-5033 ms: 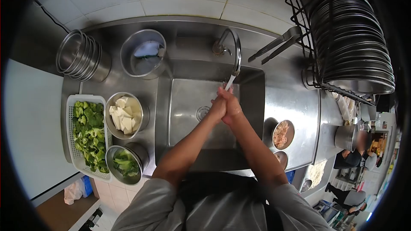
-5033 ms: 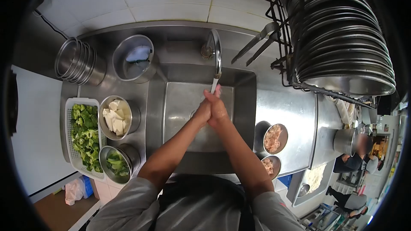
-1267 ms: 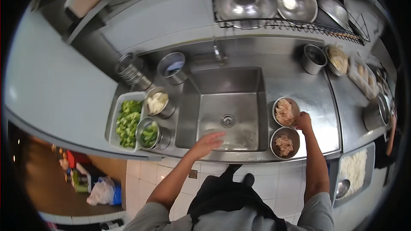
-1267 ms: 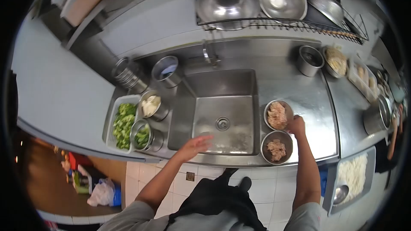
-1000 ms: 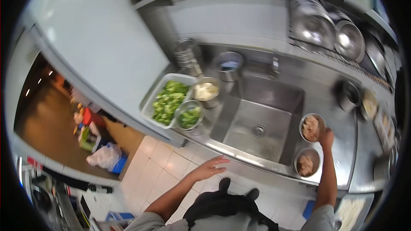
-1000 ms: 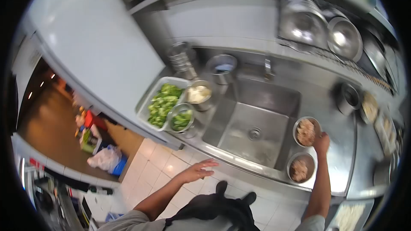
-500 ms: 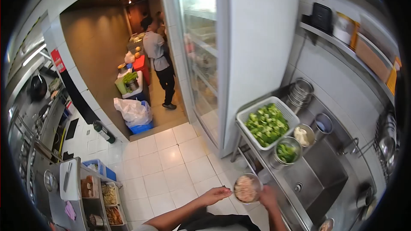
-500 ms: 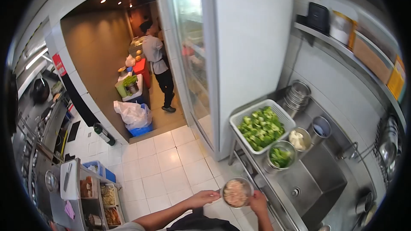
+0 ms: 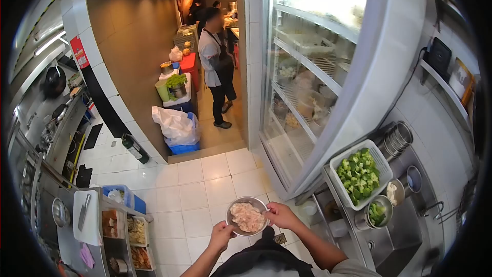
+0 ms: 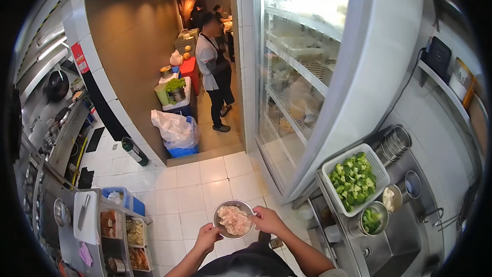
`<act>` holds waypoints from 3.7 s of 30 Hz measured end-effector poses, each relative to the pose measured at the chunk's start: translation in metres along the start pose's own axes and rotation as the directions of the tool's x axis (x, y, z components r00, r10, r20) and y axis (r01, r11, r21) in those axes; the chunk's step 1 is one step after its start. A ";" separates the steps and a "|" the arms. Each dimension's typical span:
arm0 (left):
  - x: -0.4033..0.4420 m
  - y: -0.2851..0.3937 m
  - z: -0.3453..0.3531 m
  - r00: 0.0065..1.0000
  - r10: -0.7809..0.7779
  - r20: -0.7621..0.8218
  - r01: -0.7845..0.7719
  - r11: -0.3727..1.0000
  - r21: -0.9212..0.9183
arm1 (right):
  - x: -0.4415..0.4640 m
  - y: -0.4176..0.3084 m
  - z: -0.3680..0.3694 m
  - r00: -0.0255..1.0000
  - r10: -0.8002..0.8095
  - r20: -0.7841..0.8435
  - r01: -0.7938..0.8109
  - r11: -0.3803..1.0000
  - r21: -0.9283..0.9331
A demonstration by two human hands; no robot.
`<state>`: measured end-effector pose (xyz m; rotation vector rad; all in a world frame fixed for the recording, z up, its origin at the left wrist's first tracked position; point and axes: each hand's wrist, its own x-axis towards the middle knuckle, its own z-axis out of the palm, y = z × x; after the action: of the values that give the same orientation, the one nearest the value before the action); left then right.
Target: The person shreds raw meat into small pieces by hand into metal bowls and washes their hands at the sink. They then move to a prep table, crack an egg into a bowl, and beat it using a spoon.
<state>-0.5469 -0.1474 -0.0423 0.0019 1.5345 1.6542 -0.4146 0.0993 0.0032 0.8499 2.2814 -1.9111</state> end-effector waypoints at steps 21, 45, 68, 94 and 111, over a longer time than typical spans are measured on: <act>0.275 0.234 -0.028 0.946 0.025 -0.322 -0.109 0.964 -0.244 | 0.356 -0.063 -0.161 0.995 -0.047 0.084 0.087 0.807 -0.584; 0.706 0.453 -0.080 0.973 -0.137 0.187 0.115 0.985 0.127 | 0.772 -0.299 -0.270 0.760 0.192 -0.621 -0.413 -0.594 -0.690; 0.784 0.519 -0.234 0.904 -0.219 0.367 0.100 0.943 0.316 | 0.559 -0.312 0.084 0.907 0.146 -0.396 -0.350 0.784 -0.513; 0.436 0.427 0.428 0.451 -0.440 0.777 0.010 0.873 0.488 | 0.229 -0.350 0.452 -0.297 0.496 -0.816 0.499 0.809 0.310; 0.480 0.265 0.652 0.241 -0.452 0.859 -0.334 0.792 0.510 | 0.177 -0.305 0.403 -0.912 0.411 -0.003 0.348 0.776 0.526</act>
<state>-0.6567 0.6887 0.0807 1.1516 0.8666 0.5820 -0.8199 -0.2324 0.1154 -1.8646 0.3094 -0.1848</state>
